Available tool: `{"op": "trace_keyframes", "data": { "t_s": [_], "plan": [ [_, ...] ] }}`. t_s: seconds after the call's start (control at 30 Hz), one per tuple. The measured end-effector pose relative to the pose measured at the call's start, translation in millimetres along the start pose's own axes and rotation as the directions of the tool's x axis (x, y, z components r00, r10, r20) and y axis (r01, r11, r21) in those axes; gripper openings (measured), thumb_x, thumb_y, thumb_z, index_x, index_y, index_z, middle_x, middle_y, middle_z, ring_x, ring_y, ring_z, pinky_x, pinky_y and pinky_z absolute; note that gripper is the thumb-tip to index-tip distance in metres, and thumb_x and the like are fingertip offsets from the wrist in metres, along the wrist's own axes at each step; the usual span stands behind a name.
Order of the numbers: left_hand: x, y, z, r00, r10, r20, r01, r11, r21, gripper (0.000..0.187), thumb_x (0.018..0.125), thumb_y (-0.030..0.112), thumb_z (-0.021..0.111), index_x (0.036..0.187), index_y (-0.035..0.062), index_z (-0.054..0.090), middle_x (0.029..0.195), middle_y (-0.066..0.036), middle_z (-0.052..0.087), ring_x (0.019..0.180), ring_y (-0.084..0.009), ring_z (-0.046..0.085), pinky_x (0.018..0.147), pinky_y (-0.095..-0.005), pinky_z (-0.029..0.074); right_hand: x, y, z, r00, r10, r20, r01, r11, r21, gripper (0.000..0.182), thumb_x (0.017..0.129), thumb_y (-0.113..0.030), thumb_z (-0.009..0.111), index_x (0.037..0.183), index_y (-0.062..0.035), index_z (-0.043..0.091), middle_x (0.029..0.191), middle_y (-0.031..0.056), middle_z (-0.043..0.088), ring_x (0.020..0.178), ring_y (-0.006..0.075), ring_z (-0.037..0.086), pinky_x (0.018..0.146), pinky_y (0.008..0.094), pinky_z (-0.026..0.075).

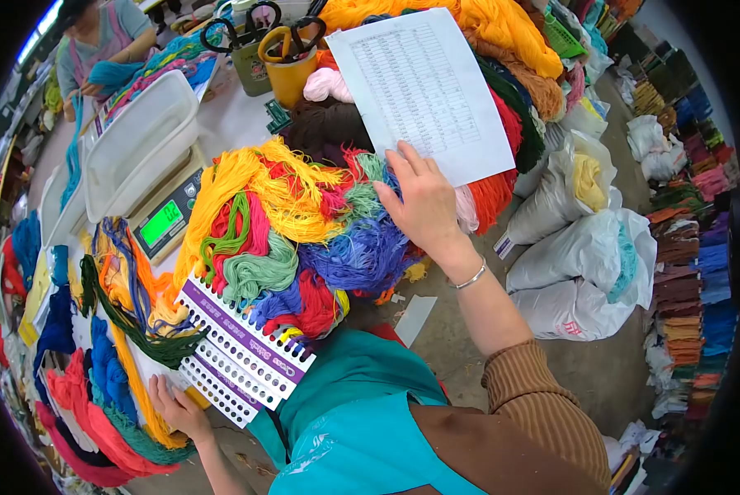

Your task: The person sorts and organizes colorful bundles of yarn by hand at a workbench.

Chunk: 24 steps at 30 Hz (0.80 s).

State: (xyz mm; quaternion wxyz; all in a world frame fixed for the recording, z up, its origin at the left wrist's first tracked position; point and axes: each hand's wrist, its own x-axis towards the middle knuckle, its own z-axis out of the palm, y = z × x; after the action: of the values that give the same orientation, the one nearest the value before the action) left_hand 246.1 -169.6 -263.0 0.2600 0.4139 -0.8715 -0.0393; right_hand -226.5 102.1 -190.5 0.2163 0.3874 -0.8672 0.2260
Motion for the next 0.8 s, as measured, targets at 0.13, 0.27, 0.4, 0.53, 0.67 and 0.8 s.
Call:
{"op": "trace_keyframes", "data": {
  "t_s": [0.13, 0.27, 0.4, 0.53, 0.67, 0.8],
  "plan": [
    [0.5, 0.5, -0.4, 1.000, 0.014, -0.003, -0.014, 1.000, 0.001, 0.032, 0.098, 0.011, 0.048, 0.123, -0.0076, 0.057, 0.134, -0.022, 0.053, 0.124, -0.0387, 0.051, 0.104, -0.0429, 0.040, 1.0, -1.4, 0.4, 1.000, 0.007, 0.005, -0.007, 1.000, -0.017, 0.046, 0.085, -0.029, 0.069, 0.120, 0.0007, 0.061, 0.127, 0.0221, 0.059, 0.097, 0.0356, 0.062, 0.082, 0.0425, 0.053],
    [0.5, 0.8, -0.4, 0.999, 0.030, -0.013, -0.029, 0.999, 0.013, 0.031, 0.098, 0.010, 0.048, 0.122, -0.0077, 0.057, 0.133, -0.022, 0.053, 0.123, -0.0383, 0.051, 0.104, -0.0428, 0.040, 2.0, -2.3, -0.3, 1.000, 0.012, 0.011, -0.011, 0.999, -0.033, 0.046, 0.085, -0.029, 0.069, 0.119, 0.0001, 0.062, 0.127, 0.0224, 0.060, 0.097, 0.0355, 0.063, 0.081, 0.0423, 0.054],
    [-0.1, -1.9, 1.3, 0.999, 0.035, -0.022, -0.034, 0.999, 0.018, 0.030, 0.097, 0.009, 0.049, 0.121, -0.0083, 0.058, 0.132, -0.022, 0.054, 0.122, -0.0379, 0.052, 0.104, -0.0429, 0.041, 2.2, -2.9, -0.2, 1.000, 0.016, 0.014, -0.016, 0.999, -0.028, 0.045, 0.085, -0.030, 0.069, 0.119, 0.0001, 0.062, 0.128, 0.0228, 0.059, 0.097, 0.0355, 0.063, 0.081, 0.0423, 0.054],
    [0.1, -0.2, -0.2, 1.000, 0.022, -0.021, -0.022, 1.000, 0.003, 0.030, 0.097, 0.008, 0.049, 0.120, -0.0087, 0.058, 0.132, -0.022, 0.054, 0.122, -0.0379, 0.052, 0.104, -0.0429, 0.041, 2.0, -3.2, 0.4, 1.000, 0.017, 0.018, -0.017, 0.999, -0.037, 0.045, 0.085, -0.030, 0.069, 0.118, 0.0001, 0.062, 0.128, 0.0229, 0.059, 0.098, 0.0355, 0.063, 0.081, 0.0423, 0.054],
    [0.3, 0.6, -1.1, 0.999, 0.022, -0.025, -0.022, 1.000, 0.000, 0.030, 0.096, 0.008, 0.050, 0.119, -0.0089, 0.059, 0.131, -0.022, 0.055, 0.121, -0.0380, 0.052, 0.103, -0.0430, 0.041, 2.2, -4.5, 0.7, 1.000, 0.020, 0.016, -0.019, 0.999, -0.043, 0.045, 0.086, -0.031, 0.069, 0.118, 0.0000, 0.063, 0.127, 0.0225, 0.060, 0.099, 0.0354, 0.063, 0.082, 0.0422, 0.054],
    [-1.2, -2.1, 0.1, 0.999, 0.024, -0.035, -0.025, 1.000, -0.014, 0.029, 0.095, 0.007, 0.050, 0.118, -0.0091, 0.059, 0.131, -0.022, 0.055, 0.121, -0.0382, 0.053, 0.103, -0.0430, 0.041, 2.6, -6.2, 0.2, 0.999, 0.030, 0.025, -0.028, 0.998, -0.051, 0.044, 0.086, -0.031, 0.069, 0.117, -0.0001, 0.064, 0.127, 0.0218, 0.060, 0.099, 0.0351, 0.063, 0.083, 0.0421, 0.054]
  ]
}}
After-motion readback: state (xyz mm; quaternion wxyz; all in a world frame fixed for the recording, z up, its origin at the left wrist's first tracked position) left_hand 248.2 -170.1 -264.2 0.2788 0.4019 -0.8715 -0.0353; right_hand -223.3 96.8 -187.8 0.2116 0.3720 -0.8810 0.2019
